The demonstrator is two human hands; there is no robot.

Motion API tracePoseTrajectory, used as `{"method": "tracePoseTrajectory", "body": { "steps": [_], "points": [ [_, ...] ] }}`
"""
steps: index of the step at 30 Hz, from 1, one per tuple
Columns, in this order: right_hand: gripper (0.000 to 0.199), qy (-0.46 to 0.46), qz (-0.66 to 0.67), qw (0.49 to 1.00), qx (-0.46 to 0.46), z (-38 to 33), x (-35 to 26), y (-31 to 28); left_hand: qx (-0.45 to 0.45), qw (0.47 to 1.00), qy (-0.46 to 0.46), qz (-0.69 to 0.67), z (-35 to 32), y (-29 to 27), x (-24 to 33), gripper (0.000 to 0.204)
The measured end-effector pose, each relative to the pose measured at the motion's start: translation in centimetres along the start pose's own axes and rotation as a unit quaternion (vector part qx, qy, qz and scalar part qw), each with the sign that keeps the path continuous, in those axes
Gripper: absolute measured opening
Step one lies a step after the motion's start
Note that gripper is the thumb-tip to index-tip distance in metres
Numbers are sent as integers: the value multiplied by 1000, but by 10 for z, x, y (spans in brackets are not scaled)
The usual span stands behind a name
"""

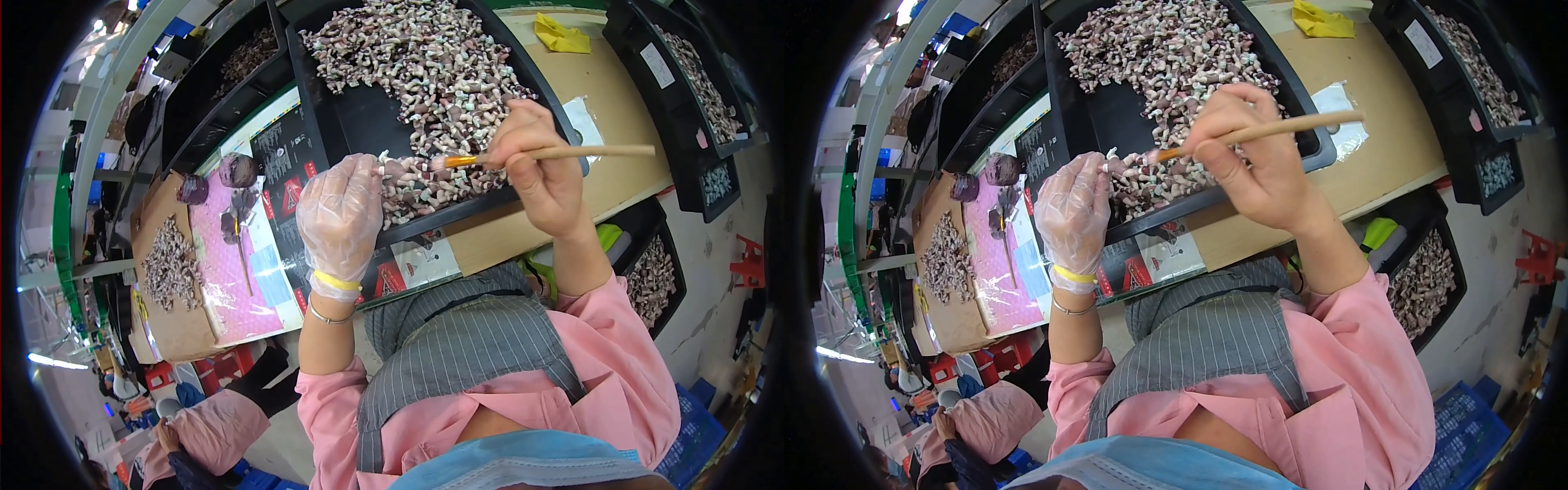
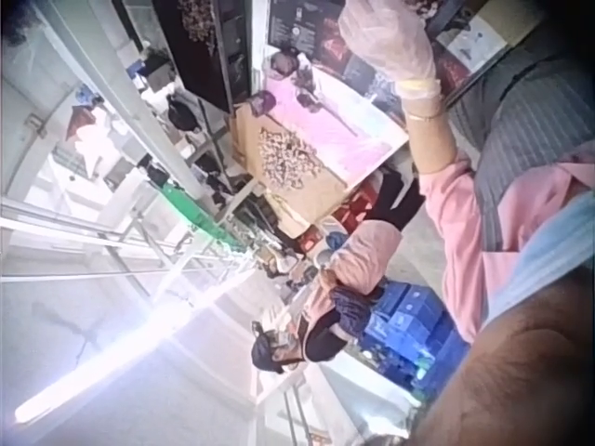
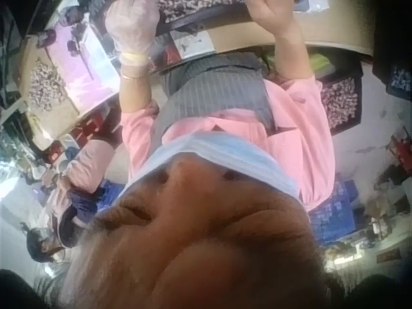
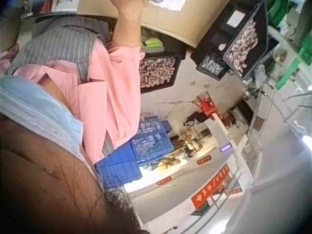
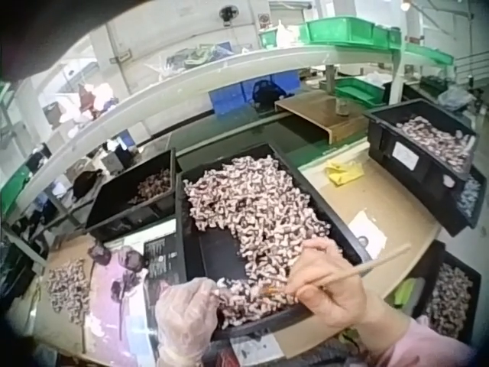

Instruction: The person applies a liquid coating to small plastic components by hand using a fine brush.

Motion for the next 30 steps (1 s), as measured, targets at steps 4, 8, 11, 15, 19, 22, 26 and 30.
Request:
{"method": "tracePoseTrajectory", "body": {
  "steps": [4,8,11,15,19,22,26,30],
  "points": [
    [9,-1,-69,992,-106,-2,0,27,8,1000,-5,-8,-2,-2,0,17],
    [9,20,-37,999,17,-2,13,-9,-8,996,-66,-65,-7,2,-10,16],
    [22,35,118,990,66,-4,12,-7,-19,974,-158,-164,-4,2,-14,11],
    [16,19,58,997,56,-8,6,15,-69,924,-270,-262,-13,16,-23,8],
    [16,3,-69,997,31,-2,-1,21,-144,926,-249,-246,-9,23,-16,10],
    [15,11,-84,996,9,-1,-4,16,-174,939,-147,-258,-3,25,-1,14],
    [12,29,-109,993,-21,-4,3,2,-326,929,28,-173,-13,62,13,16],
    [8,171,-73,983,10,-17,39,-5,-327,931,46,-156,-6,73,25,15]
  ]
}}
Point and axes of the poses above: each hand's wrist, its own z-axis towards the middle knuckle, its own y-axis out of the palm, x = y × z, the point moved 10 cm from there along z, towards the middle knuckle, and after that the axes turned 5 degrees about x, right-handed, at the moved point
